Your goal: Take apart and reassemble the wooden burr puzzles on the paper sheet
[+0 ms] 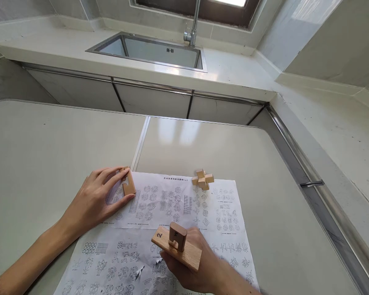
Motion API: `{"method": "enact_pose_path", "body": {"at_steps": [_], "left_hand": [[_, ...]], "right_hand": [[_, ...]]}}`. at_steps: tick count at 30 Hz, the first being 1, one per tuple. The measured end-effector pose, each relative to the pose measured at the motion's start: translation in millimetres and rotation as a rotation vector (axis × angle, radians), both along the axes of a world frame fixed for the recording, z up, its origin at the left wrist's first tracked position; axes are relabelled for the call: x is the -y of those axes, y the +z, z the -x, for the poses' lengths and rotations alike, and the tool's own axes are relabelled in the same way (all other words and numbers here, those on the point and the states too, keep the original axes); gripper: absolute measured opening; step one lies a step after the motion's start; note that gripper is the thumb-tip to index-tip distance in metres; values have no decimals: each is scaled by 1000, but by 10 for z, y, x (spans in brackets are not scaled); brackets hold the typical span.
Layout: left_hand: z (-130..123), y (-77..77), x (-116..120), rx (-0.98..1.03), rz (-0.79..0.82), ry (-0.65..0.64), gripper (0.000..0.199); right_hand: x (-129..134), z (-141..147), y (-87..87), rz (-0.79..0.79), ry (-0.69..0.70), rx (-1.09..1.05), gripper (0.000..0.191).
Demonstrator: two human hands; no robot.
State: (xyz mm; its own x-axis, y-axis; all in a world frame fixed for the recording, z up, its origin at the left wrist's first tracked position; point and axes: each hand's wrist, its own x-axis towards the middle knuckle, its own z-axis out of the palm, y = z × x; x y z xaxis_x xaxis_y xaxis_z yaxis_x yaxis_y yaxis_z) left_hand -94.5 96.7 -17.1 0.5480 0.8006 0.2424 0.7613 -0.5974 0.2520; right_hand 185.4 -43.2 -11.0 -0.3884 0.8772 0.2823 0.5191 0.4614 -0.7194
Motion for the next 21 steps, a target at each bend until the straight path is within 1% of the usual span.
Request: {"method": "enact_pose_path", "body": {"at_steps": [3,6,8,10,12,13,15,16,18,20,21], "left_hand": [[-4,-26,-2,0,-19,25,67],[-37,-25,24,51,-52,13,66],[-77,7,79,129,-65,-39,59],[-133,56,172,242,-16,-149,47],[-203,104,296,385,124,-282,37],[-243,123,364,446,232,-337,36],[-326,145,497,555,447,-404,39],[-367,148,556,602,555,-427,41],[-442,146,653,674,737,-421,45],[-500,148,714,700,875,-432,45],[-522,153,733,697,928,-435,40]], "right_hand": [[5,7,27,-16,-8,13,47],[7,15,37,-46,-19,30,47],[8,18,21,-80,-38,30,46],[8,17,-16,-104,-35,15,42],[10,10,-66,-80,-4,1,35],[12,6,-92,-42,29,3,31],[17,-4,-134,73,114,9,23],[20,-8,-148,131,154,11,21],[23,-11,-161,197,221,0,19],[23,-5,-158,189,255,-14,20],[21,0,-154,174,264,-17,21]]}}
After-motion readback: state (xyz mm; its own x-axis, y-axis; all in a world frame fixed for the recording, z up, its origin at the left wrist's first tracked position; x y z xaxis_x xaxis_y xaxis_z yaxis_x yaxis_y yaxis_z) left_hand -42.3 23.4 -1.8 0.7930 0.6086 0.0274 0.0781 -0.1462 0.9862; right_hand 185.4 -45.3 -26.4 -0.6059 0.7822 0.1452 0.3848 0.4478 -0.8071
